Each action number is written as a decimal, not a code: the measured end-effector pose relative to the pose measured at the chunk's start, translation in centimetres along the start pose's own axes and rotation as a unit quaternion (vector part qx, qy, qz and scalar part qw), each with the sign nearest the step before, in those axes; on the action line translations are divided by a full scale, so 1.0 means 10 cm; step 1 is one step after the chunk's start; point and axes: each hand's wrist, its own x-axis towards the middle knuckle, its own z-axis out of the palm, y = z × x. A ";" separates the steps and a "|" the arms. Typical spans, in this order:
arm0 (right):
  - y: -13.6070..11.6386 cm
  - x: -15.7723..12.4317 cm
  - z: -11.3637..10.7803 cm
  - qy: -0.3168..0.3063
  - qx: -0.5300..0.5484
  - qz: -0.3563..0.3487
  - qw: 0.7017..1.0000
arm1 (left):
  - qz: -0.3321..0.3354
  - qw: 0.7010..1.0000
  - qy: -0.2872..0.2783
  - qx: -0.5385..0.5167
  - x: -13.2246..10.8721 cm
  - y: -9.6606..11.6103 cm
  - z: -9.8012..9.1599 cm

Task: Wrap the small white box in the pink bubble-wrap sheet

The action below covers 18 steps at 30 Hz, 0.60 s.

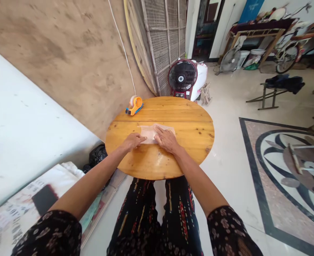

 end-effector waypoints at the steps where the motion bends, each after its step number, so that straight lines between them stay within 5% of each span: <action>1: 0.01 0.00 0.01 0.005 0.008 -0.001 1.000 | -0.021 1.000 -0.010 -0.015 -0.01 0.01 0.01; 18: 0.07 -0.01 0.04 -0.001 0.038 0.000 0.999 | -0.172 0.956 -0.100 -0.217 -0.10 0.06 -0.02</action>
